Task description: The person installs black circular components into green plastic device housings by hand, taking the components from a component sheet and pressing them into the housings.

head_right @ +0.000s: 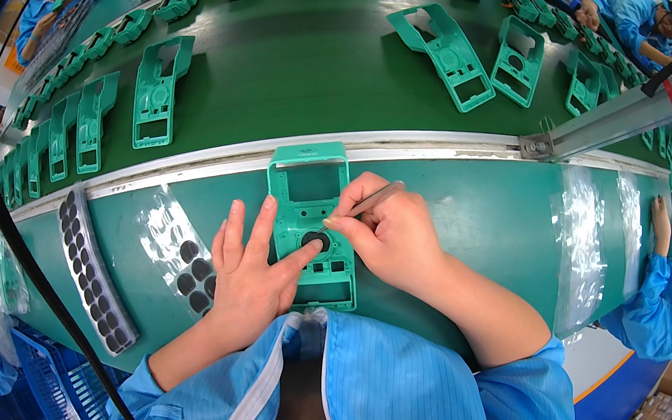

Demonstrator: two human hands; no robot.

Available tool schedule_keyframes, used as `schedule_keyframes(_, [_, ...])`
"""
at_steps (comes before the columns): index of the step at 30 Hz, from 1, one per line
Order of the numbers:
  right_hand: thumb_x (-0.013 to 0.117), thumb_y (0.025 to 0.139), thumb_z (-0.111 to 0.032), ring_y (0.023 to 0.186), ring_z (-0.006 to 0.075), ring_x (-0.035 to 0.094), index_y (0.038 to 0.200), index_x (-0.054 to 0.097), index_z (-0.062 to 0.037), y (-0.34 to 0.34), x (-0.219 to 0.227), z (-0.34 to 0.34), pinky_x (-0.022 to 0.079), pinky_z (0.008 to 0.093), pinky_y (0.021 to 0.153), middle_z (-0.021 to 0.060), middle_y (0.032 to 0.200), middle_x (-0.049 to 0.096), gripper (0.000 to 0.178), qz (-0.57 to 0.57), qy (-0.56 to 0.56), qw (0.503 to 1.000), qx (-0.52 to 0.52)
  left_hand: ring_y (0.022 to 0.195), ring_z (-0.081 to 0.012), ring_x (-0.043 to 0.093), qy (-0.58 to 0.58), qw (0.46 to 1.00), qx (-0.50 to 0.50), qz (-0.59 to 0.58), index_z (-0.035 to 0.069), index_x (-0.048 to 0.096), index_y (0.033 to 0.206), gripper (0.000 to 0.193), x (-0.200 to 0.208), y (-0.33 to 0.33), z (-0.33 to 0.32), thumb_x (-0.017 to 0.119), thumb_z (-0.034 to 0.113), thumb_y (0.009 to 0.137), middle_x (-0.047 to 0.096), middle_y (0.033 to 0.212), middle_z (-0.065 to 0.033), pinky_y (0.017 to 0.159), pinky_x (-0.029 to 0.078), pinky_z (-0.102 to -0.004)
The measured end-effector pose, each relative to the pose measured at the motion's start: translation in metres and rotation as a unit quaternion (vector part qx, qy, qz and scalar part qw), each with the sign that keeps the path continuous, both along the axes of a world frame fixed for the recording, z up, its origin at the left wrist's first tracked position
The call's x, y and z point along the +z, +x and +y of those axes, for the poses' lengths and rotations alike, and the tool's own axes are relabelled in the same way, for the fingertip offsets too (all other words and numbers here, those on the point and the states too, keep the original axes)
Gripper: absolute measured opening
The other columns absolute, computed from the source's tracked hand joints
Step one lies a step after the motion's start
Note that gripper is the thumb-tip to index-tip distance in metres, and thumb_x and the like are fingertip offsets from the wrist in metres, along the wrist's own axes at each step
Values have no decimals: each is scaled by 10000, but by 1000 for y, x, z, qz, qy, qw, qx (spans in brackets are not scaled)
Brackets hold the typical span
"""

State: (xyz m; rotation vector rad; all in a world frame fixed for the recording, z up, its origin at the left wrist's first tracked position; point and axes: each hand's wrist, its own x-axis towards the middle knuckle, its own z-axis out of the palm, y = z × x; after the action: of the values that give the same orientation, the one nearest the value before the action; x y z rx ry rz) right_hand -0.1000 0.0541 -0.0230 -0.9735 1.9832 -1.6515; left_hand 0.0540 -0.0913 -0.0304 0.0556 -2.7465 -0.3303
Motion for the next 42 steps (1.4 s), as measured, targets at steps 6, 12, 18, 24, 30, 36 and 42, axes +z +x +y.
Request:
schedule_keyframes(6, [665, 792, -34, 473, 84, 508, 748, 597, 28, -1, -2, -2, 362, 240, 433, 55, 748, 579, 102, 23, -2, 1000, 15, 1342, -388, 231, 3, 999, -4, -32, 270, 663, 1088, 393, 5, 0, -2, 681, 146, 716, 290, 1470, -130, 1031, 217, -578])
schedule_keyframes(12, [659, 793, -8, 474, 80, 507, 751, 601, 31, 1, -2, -4, 363, 234, 435, 51, 755, 576, 81, -7, -13, 1000, 11, 1355, -378, 219, -1, 997, -35, -73, 269, 654, 1099, 433, 12, 2, -6, 689, 137, 688, 284, 1475, -123, 1045, 193, -597])
schedule_keyframes(18, [656, 793, -3, 474, 82, 507, 749, 597, 30, 3, 0, -10, 367, 236, 437, 53, 738, 573, 81, -3, -10, 1000, 11, 1358, -378, 218, -6, 997, -27, -67, 242, 622, 1148, 475, 4, 2, -7, 651, 96, 696, 279, 1476, -129, 1039, 203, -611])
schedule_keyframes(24, [658, 794, -6, 484, 87, 511, 761, 584, 24, 3, 3, -12, 375, 244, 443, 50, 720, 570, 86, 7, -3, 1000, 20, 1354, -368, 241, -25, 995, -45, -88, 232, 619, 1151, 498, 18, 1, -9, 641, 74, 680, 291, 1471, -134, 1040, 203, -601])
schedule_keyframes(30, [668, 789, -11, 498, 93, 524, 758, 586, 9, 4, 1, -8, 388, 243, 452, 46, 707, 571, 90, -30, -8, 999, 15, 1359, -357, 241, -26, 993, -63, -100, 231, 624, 1129, 449, 15, 2, -6, 611, 69, 711, 310, 1463, -131, 1040, 198, -598])
schedule_keyframes(36, [692, 746, -41, 645, 238, 612, 713, 601, 12, 5, -2, -13, 490, 311, 571, 104, 768, 603, 110, 46, -6, 999, 14, 1351, -384, 255, -12, 994, -35, -106, 240, 628, 1125, 458, 11, 0, -6, 588, 63, 705, 320, 1454, -148, 1059, 175, -602])
schedule_keyframes(42, [678, 776, -41, 577, 184, 557, 769, 575, -12, 0, 9, -13, 426, 290, 519, 77, 729, 563, 107, 59, -41, 996, 44, 1351, -408, 250, -45, 997, -29, -62, 213, 675, 1052, 392, 8, -2, -6, 578, 42, 713, 328, 1443, -175, 1071, 167, -595])
